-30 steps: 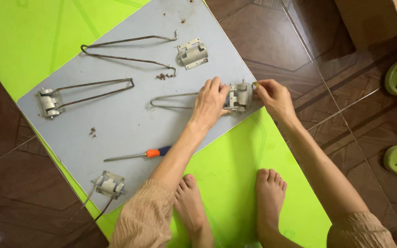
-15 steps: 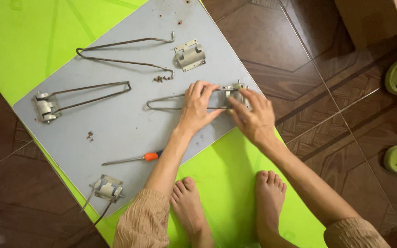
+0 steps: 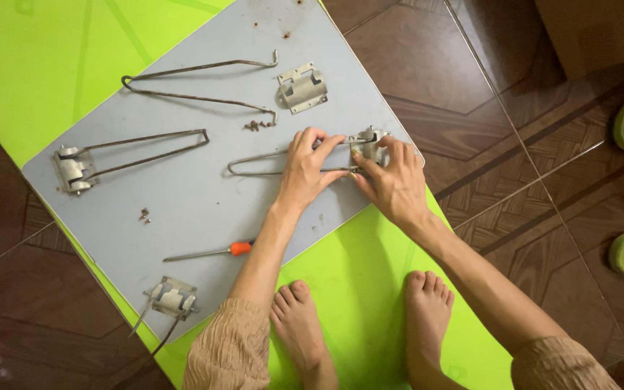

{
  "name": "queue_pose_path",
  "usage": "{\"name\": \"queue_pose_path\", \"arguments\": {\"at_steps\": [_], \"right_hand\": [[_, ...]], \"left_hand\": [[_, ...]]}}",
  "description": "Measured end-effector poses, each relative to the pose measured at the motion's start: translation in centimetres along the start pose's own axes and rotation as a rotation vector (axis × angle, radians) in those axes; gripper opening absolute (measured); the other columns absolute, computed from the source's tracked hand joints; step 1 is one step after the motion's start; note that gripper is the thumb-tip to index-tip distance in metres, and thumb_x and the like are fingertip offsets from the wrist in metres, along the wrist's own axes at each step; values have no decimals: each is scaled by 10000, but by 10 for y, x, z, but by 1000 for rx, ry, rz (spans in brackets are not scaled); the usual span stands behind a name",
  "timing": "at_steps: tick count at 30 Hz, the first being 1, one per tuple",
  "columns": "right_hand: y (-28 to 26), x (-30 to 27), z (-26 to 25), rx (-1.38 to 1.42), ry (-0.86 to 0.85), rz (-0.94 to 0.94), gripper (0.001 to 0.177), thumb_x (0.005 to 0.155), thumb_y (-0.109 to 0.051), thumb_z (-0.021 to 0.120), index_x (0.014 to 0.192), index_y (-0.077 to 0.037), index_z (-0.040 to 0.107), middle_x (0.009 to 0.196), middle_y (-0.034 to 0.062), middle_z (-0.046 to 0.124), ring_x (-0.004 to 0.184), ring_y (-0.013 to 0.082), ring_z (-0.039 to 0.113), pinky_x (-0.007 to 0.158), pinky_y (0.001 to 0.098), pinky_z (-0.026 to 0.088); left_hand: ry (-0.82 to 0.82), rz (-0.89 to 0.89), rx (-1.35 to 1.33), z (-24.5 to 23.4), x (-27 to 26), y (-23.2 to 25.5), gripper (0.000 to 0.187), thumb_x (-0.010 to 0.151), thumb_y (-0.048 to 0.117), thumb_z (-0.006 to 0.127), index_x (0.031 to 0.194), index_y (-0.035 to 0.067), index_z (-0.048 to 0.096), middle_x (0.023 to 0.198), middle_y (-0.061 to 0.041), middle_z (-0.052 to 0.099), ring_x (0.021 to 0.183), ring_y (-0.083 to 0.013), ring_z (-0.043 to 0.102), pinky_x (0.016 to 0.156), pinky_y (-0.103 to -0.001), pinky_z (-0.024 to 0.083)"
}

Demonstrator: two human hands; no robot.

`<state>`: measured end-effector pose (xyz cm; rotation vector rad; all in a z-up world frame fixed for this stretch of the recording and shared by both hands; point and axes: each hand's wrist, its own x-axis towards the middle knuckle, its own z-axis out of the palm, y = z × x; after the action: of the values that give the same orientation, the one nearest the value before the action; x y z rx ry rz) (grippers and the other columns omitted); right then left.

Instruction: The person assembles metal furniture hardware components on a green mat. They use a screwdriver to attach metal rods to small metal brackets, handling screws and parts one at a time.

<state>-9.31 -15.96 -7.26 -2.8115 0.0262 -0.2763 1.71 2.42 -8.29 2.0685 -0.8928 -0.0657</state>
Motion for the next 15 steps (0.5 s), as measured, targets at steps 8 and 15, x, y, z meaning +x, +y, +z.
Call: {"name": "queue_pose_path", "arguments": {"at_steps": [8, 15], "right_hand": [[73, -6, -18, 457, -15, 137, 502, 891, -122, 745, 1377, -89, 625, 1254, 160, 553, 1108, 278, 614, 945, 386, 544], [88, -4, -4, 429, -113, 77, 635, 843, -111, 797, 1443, -74, 594, 1209, 166, 570, 1090, 293, 590, 904, 380, 533]], "left_hand": [[-68, -32, 132, 2, 10, 10, 732, 579, 324, 965, 1222, 135, 672, 1127, -88, 545, 1076, -303, 532, 878, -453, 432], [-82, -11, 172, 18, 21, 17, 749, 562, 338, 962, 1251, 173, 719, 1034, -33, 553, 1010, -243, 537, 833, -429, 416]]}}
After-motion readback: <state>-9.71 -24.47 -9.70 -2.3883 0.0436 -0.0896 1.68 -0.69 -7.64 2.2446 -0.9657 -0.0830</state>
